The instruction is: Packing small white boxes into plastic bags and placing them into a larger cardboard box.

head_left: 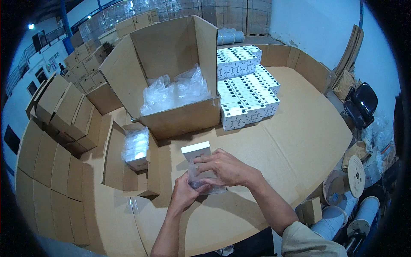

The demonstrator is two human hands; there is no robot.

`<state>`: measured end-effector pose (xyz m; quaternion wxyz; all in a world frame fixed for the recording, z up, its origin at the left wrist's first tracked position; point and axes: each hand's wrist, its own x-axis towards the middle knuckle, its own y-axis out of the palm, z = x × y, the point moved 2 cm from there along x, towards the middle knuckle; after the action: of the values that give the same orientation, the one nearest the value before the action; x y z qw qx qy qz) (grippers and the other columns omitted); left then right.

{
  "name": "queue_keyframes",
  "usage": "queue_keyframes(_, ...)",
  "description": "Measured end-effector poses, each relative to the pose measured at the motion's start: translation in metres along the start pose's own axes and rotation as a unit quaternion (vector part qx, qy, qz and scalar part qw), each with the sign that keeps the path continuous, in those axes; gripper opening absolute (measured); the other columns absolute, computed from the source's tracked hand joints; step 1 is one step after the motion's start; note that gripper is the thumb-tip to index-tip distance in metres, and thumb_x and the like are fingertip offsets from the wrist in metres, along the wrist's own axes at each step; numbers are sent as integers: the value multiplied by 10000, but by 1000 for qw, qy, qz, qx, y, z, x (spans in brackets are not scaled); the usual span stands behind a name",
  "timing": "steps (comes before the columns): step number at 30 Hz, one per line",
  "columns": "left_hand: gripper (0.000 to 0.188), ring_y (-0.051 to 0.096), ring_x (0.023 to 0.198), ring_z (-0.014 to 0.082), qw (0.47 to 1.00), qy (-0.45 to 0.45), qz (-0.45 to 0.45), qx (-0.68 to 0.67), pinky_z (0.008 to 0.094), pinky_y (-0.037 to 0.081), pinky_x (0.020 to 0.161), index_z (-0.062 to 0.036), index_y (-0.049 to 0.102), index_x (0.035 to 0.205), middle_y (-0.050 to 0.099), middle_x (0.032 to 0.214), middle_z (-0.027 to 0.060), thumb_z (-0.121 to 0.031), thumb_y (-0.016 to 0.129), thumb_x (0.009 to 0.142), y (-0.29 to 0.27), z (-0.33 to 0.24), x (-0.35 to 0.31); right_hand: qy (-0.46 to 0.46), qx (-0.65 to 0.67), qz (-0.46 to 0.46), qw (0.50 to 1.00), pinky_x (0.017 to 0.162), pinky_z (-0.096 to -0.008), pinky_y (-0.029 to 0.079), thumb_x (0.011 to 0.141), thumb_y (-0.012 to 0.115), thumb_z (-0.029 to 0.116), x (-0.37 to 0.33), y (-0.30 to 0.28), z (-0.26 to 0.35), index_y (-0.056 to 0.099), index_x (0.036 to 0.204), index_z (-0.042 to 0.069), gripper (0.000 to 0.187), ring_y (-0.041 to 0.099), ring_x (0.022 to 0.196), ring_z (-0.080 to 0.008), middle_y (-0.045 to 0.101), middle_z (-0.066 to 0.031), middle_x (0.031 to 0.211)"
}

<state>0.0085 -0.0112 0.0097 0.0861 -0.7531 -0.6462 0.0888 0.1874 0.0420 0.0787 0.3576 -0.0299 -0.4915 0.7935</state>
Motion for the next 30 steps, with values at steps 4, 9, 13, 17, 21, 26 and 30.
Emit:
queue_keyframes(4,473,684,948,146,999,-16,-21,-37,327,561,846,-9,685,1180,751,1038,88,-123,885,767,-3,4,-1,49,-1,2,999,991,-399,428,862,785,285,-7,5,-3,769,1092,173,256,680,1002,-234,750,-56,1134)
queue_keyframes(9,488,686,953,148,1000,-26,3,-14,327,563,849,-9,672,1199,748,1048,93,-97,875,765,-1,-2,2,5,-27,-46,999,985,-415,425,852,789,260,-12,11,-7,755,1117,169,283,665,963,-225,737,-53,1024)
queue_keyframes(13,491,691,969,154,1000,7,-2,-10,341,567,868,-14,666,1207,746,1059,100,-69,865,762,-2,-7,2,-49,5,-76,996,1051,-445,414,837,784,151,-12,5,6,753,1114,165,279,680,987,-208,746,-47,991)
queue_keyframes(17,494,698,971,170,1000,-6,-1,-15,348,569,871,-12,665,1205,745,1067,112,-67,867,758,-4,5,2,-8,-27,-44,999,1027,-437,414,846,749,146,-16,6,7,758,1125,149,279,674,956,-214,742,-60,1016)
queue_keyframes(21,505,706,969,184,1000,-27,-3,-2,356,571,868,-14,667,1206,748,1061,119,-93,880,755,-3,-3,1,-46,-56,-90,993,1009,-427,433,834,766,129,-16,8,3,768,1029,141,195,687,942,-209,748,-67,964)
queue_keyframes(26,517,713,967,194,998,-46,-11,40,368,575,869,-14,676,1204,756,1050,123,-152,899,758,-7,-1,1,-21,-10,-165,986,917,-376,459,812,801,84,-14,10,-4,771,942,114,136,690,848,-184,757,-34,902)
queue_keyframes(30,513,716,961,196,998,-49,-26,30,367,574,869,-9,678,1193,759,1048,118,-165,903,760,-10,3,1,42,131,-239,961,822,-336,444,784,833,78,-11,9,-8,779,953,107,180,629,722,-154,736,-10,803)
